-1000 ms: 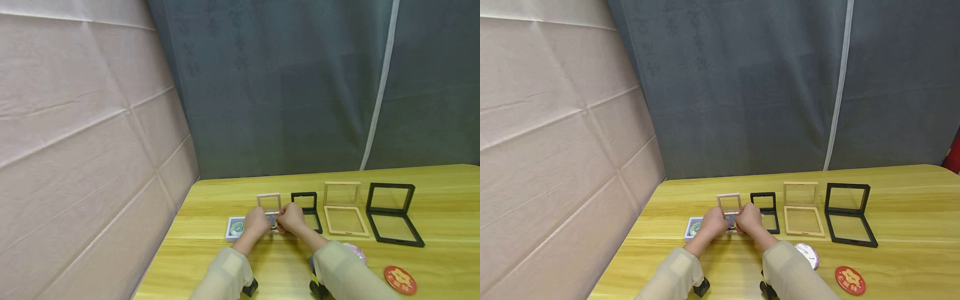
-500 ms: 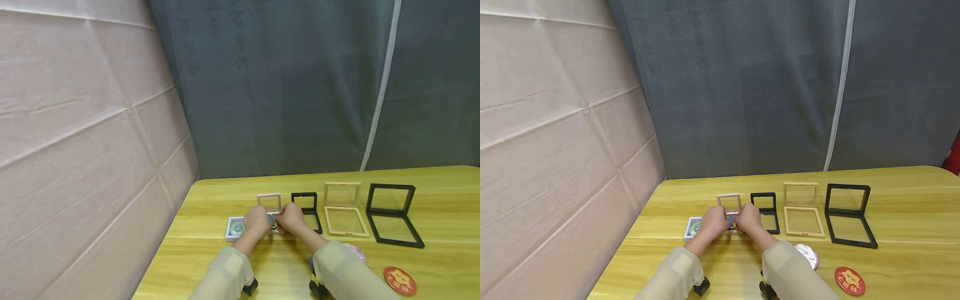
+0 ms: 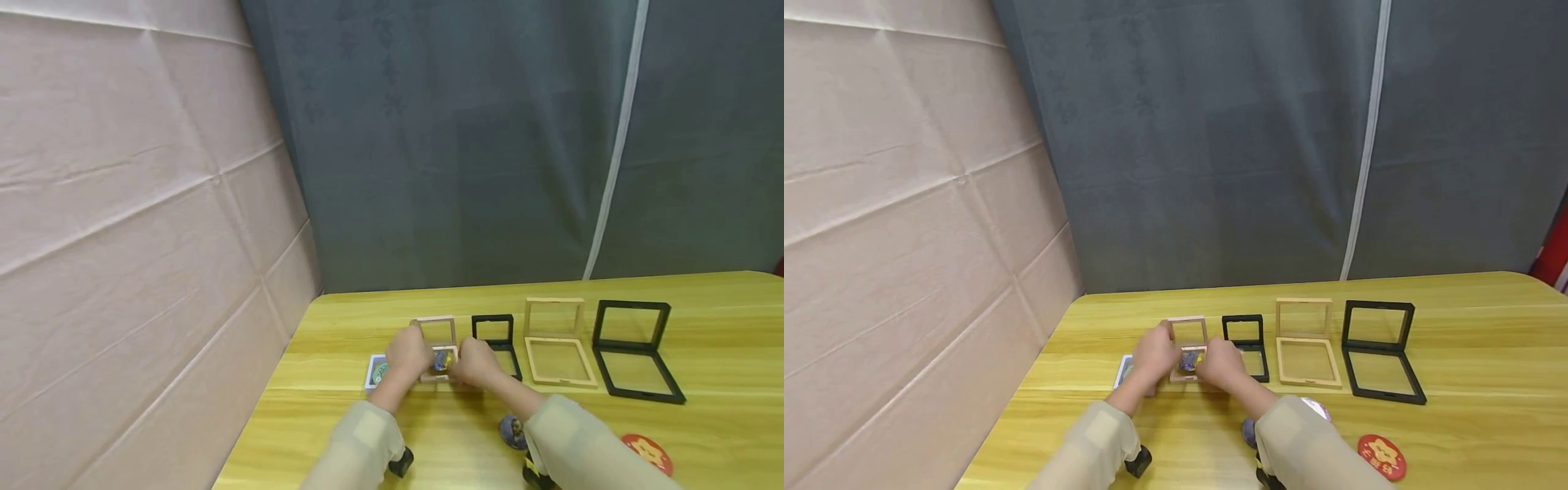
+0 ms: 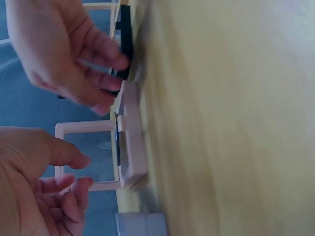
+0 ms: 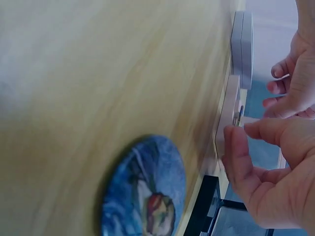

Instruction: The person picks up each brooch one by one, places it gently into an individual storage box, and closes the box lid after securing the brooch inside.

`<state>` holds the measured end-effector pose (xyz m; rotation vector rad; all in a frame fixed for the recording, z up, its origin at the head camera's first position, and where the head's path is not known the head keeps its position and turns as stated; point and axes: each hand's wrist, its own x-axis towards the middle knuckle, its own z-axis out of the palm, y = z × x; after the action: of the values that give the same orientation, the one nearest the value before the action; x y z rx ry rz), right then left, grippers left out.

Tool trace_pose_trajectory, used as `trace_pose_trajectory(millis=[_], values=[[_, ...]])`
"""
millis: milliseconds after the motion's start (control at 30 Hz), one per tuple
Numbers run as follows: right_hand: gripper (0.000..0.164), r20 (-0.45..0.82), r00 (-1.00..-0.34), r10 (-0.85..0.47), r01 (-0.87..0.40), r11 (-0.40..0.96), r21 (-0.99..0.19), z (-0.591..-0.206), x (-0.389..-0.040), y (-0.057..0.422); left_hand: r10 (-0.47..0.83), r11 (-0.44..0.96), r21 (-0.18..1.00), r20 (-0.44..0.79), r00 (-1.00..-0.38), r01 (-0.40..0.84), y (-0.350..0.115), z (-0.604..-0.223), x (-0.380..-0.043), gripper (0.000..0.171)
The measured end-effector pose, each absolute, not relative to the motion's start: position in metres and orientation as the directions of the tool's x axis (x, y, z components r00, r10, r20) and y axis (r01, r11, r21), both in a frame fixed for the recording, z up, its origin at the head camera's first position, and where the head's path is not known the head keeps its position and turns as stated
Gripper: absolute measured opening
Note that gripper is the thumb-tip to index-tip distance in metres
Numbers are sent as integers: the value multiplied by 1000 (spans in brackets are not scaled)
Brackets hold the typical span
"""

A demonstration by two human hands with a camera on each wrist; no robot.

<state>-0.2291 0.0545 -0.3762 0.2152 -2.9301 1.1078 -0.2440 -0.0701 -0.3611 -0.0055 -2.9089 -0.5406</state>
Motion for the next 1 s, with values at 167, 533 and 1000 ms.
trace_pose_trajectory(millis=[167, 533, 1000], values=[[26, -36, -986, -161, -88, 698, -711, -374, -220, 53, -32, 908, 417, 176, -984, 45, -76, -353, -246, 56], [23, -42, -992, -116, -52, 700, -712, -381, -223, 53, 45, 897, 434, 96, -994, 83, -78, -348, -254, 74], [32, -17, -995, -103, -59, 689, -722, -384, -223, 50, 97, 845, 523, 61, -993, 115, -80, -349, -252, 56]])
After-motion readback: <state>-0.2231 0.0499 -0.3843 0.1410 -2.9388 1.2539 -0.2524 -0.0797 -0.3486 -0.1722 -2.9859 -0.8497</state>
